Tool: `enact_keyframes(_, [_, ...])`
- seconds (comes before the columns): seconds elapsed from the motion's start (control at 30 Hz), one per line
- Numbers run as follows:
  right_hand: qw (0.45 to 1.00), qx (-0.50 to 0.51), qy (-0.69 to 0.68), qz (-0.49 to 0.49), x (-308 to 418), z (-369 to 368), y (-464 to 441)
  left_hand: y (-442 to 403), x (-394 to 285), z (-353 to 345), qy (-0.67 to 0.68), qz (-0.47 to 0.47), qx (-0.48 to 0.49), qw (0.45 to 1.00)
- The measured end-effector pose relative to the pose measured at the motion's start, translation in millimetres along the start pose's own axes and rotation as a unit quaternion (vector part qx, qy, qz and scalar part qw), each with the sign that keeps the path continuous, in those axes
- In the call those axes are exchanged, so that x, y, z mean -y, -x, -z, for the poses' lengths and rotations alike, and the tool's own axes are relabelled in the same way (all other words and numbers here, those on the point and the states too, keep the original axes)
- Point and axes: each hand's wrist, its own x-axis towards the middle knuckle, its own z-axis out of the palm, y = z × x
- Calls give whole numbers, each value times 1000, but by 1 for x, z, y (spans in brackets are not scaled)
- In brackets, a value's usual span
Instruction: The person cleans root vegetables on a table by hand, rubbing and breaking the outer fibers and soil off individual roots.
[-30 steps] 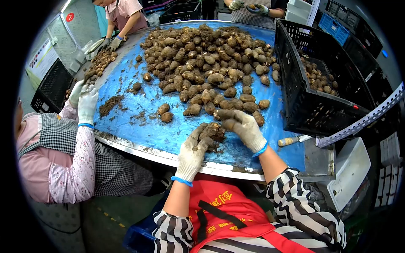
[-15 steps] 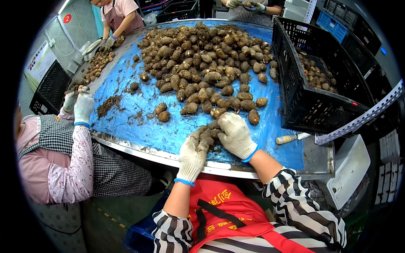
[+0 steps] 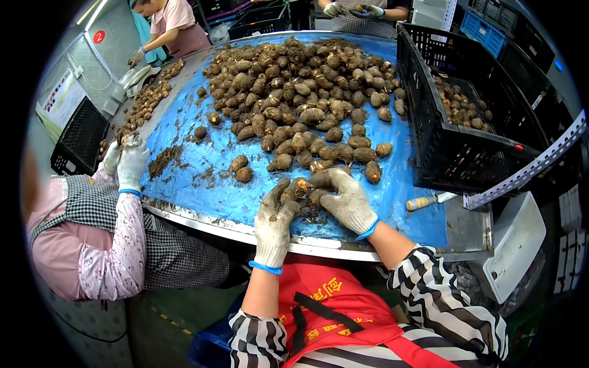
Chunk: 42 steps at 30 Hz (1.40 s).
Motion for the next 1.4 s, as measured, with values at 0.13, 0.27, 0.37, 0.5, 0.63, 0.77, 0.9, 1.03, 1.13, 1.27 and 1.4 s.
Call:
enact_keyframes(0.13, [993,29,-36,-111,2,-6,-1,3,-5,-11,-102,-20,-28,994])
enact_keyframes(0.27, [975,20,-172,-137,-5,-4,-1,13,1,-14,-121,-69,57,989])
enact_keyframes(0.37, [900,12,-384,-206,-20,-13,-3,10,0,-12,-80,-23,49,995])
enact_keyframes(0.5, [853,41,-445,-270,-25,-11,-2,14,-1,-15,-116,-42,55,991])
enact_keyframes(0.63, [909,25,-331,-251,-26,-16,0,15,3,-13,-159,-51,63,984])
enact_keyframes(0.77, [975,6,-165,-149,-8,-17,1,13,4,-19,-70,-53,45,995])
enact_keyframes(0.9, [997,33,-43,-61,6,-12,5,10,-1,-13,-61,0,32,998])
enact_keyframes(1.03, [998,43,9,35,-3,-14,10,5,1,-4,11,34,18,999])
enact_keyframes(1.13, [994,102,14,34,3,-4,7,3,5,4,76,25,20,997])
enact_keyframes(1.27, [988,145,-57,18,4,1,8,-4,10,12,151,42,11,988])
enact_keyframes(1.4, [996,70,-35,-32,-5,4,5,-5,5,11,165,68,20,984])
